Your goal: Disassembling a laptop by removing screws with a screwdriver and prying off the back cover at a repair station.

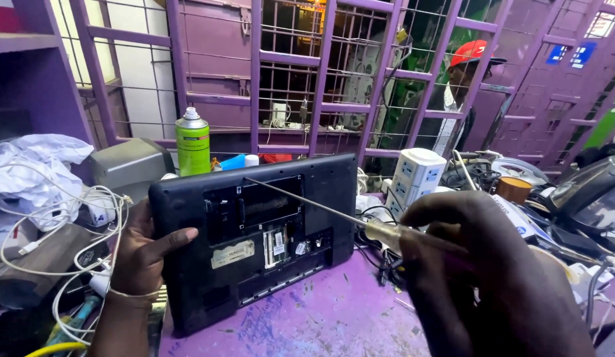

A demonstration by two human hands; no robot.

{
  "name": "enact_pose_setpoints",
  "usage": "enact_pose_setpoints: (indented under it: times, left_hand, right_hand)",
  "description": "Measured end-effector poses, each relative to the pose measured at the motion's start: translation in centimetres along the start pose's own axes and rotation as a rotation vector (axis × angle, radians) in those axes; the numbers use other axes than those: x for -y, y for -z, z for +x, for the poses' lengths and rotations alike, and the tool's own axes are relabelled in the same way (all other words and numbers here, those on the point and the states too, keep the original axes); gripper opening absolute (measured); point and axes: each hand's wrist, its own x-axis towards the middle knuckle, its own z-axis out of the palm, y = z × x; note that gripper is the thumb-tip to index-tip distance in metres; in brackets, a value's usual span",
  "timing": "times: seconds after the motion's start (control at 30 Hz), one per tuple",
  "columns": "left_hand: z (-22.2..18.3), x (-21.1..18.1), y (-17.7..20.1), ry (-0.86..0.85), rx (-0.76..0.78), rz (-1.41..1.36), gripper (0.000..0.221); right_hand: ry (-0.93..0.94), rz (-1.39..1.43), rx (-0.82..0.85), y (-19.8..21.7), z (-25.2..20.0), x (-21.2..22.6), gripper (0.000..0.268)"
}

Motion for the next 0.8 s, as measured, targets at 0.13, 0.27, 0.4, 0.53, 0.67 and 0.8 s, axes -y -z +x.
enact_pose_setpoints:
  times: [0.13,0.27,0.4,0.53,0.67,0.8]
  left_hand:
    - [0.1,0.2,-0.1,0.016,0.011,-0.049,0.059]
    - [0.2,-0.1,-0.2,0.018,-0.009,-0.056,0.062]
    - [0.0,-0.3,0.0,-0.001,0.021,-0.029,0.056]
    - [0.1,0.0,0.1,0.033,0.007,-0.058,0.06]
    - [0.2,0.3,0.2,0.041,-0.014,-0.056,0.059]
    - [0.4,0.4,0.3,0.023,0.004,-0.064,0.057]
  right_hand:
    - [-0.104,-0.088,-0.004,0.2,0.5,0.4,0.063]
    - [-0.154,0.051,-0.07,-0.4,0.3,0.2,0.026]
    - [0.364,-0.018,-0.137,-0.7,1.4,-3.5,0.041]
    - [0.629,-0.003,-0.06,-0.3,3.2,-4.2,0.032]
    - [0.423,-0.103,0.073,0.0,4.9,-3.4,0.019]
    - [0.105,-0.245,0.241,4.3,8.7,-8.0,0.003]
